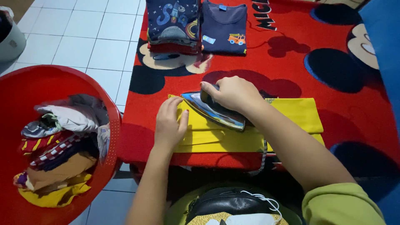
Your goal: The person irons a yellow t-shirt and then folds it on a flat surface covered with a blanket.
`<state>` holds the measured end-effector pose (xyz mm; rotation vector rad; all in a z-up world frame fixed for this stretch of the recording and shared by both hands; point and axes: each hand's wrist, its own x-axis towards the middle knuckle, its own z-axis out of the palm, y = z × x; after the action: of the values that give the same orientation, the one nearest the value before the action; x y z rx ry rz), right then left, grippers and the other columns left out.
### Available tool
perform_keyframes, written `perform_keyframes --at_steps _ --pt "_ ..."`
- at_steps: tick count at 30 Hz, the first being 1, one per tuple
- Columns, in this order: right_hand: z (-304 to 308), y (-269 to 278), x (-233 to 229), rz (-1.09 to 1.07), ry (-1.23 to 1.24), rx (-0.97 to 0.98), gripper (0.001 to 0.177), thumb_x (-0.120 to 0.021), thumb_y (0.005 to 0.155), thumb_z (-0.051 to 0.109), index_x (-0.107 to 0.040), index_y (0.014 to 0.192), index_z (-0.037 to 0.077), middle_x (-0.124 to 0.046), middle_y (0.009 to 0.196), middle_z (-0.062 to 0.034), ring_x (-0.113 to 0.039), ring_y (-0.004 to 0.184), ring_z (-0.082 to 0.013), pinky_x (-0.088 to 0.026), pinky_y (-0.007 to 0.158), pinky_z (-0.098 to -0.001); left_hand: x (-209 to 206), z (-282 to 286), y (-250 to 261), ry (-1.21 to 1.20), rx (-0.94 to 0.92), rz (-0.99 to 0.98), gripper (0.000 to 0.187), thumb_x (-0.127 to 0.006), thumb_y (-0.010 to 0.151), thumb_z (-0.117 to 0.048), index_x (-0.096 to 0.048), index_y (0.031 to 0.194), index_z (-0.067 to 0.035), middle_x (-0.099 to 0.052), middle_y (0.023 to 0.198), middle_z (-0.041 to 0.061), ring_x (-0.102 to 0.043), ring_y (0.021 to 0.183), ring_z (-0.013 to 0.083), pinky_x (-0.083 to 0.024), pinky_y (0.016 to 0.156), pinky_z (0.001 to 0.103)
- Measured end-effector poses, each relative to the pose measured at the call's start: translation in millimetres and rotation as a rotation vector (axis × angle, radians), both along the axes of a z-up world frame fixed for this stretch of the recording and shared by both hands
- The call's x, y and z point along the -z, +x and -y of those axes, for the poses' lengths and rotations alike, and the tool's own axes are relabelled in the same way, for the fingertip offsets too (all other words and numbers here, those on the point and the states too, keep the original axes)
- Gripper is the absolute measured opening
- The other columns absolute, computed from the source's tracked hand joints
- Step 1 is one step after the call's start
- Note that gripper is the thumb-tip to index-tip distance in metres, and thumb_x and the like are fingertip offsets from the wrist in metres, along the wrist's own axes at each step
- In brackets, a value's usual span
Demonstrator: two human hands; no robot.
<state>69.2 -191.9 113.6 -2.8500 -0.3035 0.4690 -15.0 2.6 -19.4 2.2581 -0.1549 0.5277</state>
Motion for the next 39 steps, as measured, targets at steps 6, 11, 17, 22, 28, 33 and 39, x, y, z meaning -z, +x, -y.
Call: perform_keyframes --at_steps 6,11,17,22,28,33,39 --pt "30.0 3.6 3.2 -0.129 -0.039 0.034 0.073 -0.038 0.093 0.072 -0.082 0.092 0.014 -0.077 0.09 -0.0189 -0.074 0.086 -0.0366 -0.056 0.081 -0.0481 22.9 5.4 3.9 0.237 0.01 -0.074 0.048 -0.064 0.094 -0.024 -0.058 0.135 0.002 -0.059 0.141 0.021 -0.047 0.141 0.0391 -0.034 0.117 0.053" --pt "76.8 -5.2 4.7 -0.173 -0.119 0.095 0.074 -0.037 0.093 0.073 -0.081 0.103 0.015 -0.078 0.091 -0.0183 -0.076 0.085 -0.0343 -0.058 0.082 -0.0456 18.9 8.9 3.6 0.348 -0.01 -0.155 0.059 -0.061 0.094 -0.033 -0.052 0.141 0.001 -0.05 0.151 0.02 -0.036 0.147 0.0389 -0.026 0.118 0.055" --pt "111.3 -9.2 14.7 -0.169 -0.189 0.161 0.077 -0.037 0.094 0.075 -0.083 0.103 0.014 -0.08 0.086 -0.0156 -0.078 0.08 -0.0301 -0.06 0.077 -0.0441 22.6 11.4 6.9 0.436 -0.038 -0.214 0.07 -0.056 0.094 -0.043 -0.046 0.147 0.002 -0.041 0.158 0.021 -0.029 0.15 0.0398 -0.02 0.119 0.057" --pt "91.8 -6.6 6.1 -0.194 -0.196 0.192 0.073 -0.038 0.091 0.075 -0.081 0.105 0.018 -0.079 0.084 -0.0138 -0.078 0.075 -0.0278 -0.06 0.073 -0.0427 22.6 11.0 6.6 0.455 -0.04 -0.228 0.072 -0.054 0.095 -0.045 -0.044 0.149 0.002 -0.039 0.159 0.02 -0.028 0.151 0.0394 -0.019 0.121 0.058" --pt "57.6 6.4 1.1 -0.086 -0.08 0.1 0.072 -0.038 0.095 0.073 -0.082 0.089 0.015 -0.078 0.082 -0.0134 -0.075 0.08 -0.0298 -0.057 0.075 -0.0441 15.7 12.6 8.5 0.473 -0.032 -0.303 0.074 -0.051 0.096 -0.045 -0.04 0.151 0.002 -0.035 0.161 0.021 -0.023 0.152 0.0388 -0.015 0.12 0.056" --pt "48.4 9.1 -4.6 -0.108 -0.07 0.123 0.075 -0.038 0.094 0.074 -0.082 0.087 0.015 -0.077 0.084 -0.0133 -0.075 0.083 -0.0297 -0.057 0.076 -0.0452 16.6 11.9 7.4 0.484 -0.031 -0.298 0.074 -0.052 0.096 -0.045 -0.041 0.151 0.002 -0.035 0.161 0.021 -0.024 0.151 0.0392 -0.016 0.12 0.056" --pt "77.0 3.1 -2.8 -0.12 -0.135 0.13 0.071 -0.037 0.094 0.073 -0.081 0.101 0.018 -0.077 0.091 -0.0155 -0.076 0.087 -0.032 -0.058 0.077 -0.0477 19.7 11.0 8.7 0.499 -0.038 -0.286 0.073 -0.054 0.095 -0.045 -0.042 0.15 0.001 -0.037 0.161 0.019 -0.027 0.151 0.0391 -0.018 0.121 0.056"
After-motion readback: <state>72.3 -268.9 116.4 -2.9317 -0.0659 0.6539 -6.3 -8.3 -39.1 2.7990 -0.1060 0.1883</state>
